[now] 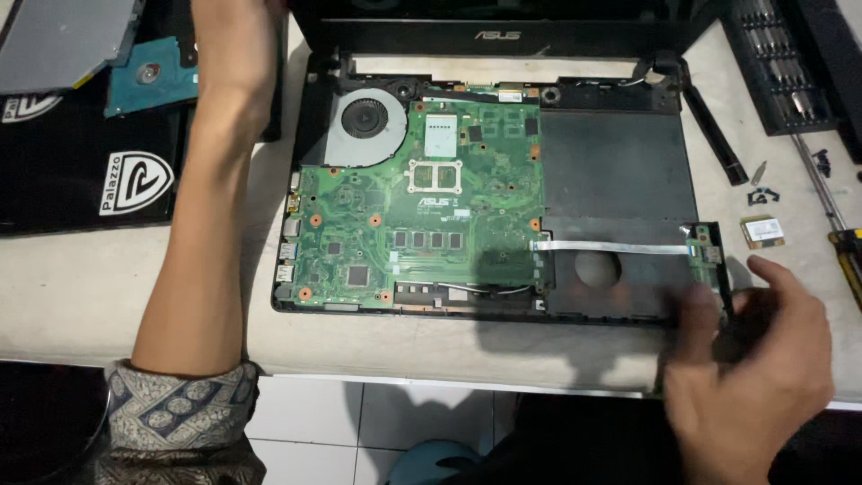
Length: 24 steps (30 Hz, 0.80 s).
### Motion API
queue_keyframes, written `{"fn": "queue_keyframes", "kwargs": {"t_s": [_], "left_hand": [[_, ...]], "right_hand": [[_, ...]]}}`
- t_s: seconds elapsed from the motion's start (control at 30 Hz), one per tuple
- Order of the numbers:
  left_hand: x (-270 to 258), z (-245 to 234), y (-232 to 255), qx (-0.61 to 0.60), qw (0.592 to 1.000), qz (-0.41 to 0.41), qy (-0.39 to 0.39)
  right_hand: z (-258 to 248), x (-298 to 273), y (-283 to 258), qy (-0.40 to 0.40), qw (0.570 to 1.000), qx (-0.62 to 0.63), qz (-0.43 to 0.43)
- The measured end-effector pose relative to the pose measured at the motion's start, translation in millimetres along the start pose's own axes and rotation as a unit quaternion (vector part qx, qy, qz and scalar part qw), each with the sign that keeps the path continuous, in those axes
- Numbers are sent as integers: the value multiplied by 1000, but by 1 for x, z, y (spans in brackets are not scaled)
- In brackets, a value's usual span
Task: The person works on a disassembled laptop, using a screwdriver to remove and install screws on the motherboard and cooling fan. They also handle a small circuit board and connect a white cable to the back of the laptop chassis.
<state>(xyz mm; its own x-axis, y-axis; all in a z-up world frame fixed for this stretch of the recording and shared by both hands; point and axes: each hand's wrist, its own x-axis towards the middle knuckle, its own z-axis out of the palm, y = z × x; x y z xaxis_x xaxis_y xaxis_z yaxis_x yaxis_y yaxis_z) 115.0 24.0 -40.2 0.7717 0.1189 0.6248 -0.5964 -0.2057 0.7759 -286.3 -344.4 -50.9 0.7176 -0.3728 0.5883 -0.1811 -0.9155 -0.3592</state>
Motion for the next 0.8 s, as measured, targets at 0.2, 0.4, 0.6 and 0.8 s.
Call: {"fn": "queue_keyframes", "kwargs": {"t_s": [0.2, 0.4, 0.6, 0.8], "left_hand": [[-2, 12, 24, -19, 997, -53, -60], [3, 21, 34, -35, 989, -108, -93], [6, 21, 27, 33, 993, -83, -83], [3, 25, 55, 2, 989, -123, -84]], "right_hand": [[-4, 3, -3, -6, 1000, 19, -11], [-1, 7, -5, -14, 984, 118, 135], [2, 9, -3, 3, 954, 259, 149], [-13, 21, 15, -56, 979, 144, 130]]}}
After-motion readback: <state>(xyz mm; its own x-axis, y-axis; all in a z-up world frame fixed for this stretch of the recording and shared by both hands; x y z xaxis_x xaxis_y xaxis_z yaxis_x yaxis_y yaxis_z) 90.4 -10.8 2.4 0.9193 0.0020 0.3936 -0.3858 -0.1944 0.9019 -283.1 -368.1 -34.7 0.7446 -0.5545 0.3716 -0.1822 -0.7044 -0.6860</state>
